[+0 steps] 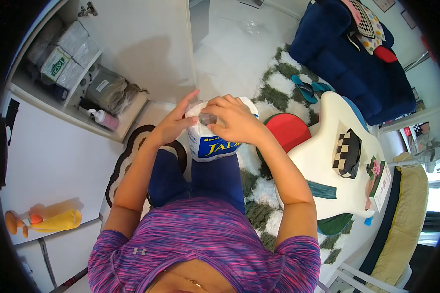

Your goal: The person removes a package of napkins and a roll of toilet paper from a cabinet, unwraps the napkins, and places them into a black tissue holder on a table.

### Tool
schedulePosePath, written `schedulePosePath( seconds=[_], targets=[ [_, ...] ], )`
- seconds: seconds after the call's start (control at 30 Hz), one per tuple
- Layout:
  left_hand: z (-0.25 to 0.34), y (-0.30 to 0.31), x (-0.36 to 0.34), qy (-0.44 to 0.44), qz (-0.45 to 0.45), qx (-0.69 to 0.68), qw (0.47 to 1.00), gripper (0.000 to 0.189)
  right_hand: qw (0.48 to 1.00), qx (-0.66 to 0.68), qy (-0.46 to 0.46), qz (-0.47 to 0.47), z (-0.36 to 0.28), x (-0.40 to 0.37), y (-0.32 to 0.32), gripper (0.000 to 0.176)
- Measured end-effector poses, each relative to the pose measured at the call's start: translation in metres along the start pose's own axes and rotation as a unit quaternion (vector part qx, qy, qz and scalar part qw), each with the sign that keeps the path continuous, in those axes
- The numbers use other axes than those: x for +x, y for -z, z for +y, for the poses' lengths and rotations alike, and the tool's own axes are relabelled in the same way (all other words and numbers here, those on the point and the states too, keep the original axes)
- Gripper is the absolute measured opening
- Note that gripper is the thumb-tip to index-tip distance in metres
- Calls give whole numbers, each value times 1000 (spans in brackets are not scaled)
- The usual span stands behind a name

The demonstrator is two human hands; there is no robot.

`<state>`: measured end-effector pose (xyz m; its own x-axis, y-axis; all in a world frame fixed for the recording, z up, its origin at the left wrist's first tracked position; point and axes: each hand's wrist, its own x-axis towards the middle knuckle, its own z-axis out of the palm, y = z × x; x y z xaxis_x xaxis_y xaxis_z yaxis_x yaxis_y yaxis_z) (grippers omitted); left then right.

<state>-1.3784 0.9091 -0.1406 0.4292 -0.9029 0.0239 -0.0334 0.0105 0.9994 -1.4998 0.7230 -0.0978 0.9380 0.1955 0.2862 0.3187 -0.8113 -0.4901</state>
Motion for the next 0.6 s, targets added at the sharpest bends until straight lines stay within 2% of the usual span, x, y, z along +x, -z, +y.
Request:
schedulePosePath(
  seconds=[0.2,0.37,0.4,0.43,0.47,0.5,0.57,0.6],
  targets=[
    [-3,1,-2,7,15,-37,999,68,999,12,-41,-25,4,13,1,23],
    [-14,3,5,-34,-7,-82,996,66,993,60,9,-99,27,24,5,13],
    [-18,6,7,-34,-6,-26,999,67,992,53,0,-114,26,26,9,18],
    [-20,6,7,-31,-1,32,999,68,997,19,-10,-70,23,23,9,33],
    [-17,5,6,-20,-5,6,1000,67,992,78,-87,-56,13,20,13,48],
    [-17,1,4,-11,-12,-24,1000,66,988,57,-123,-74,-5,21,24,55],
    [-21,0,-3,-74,-5,76,994,62,995,-22,-13,-100,4,12,26,55],
    [-17,1,-9,-95,-16,104,990,59,991,-43,-52,-114,-13,9,31,50]
  ],
)
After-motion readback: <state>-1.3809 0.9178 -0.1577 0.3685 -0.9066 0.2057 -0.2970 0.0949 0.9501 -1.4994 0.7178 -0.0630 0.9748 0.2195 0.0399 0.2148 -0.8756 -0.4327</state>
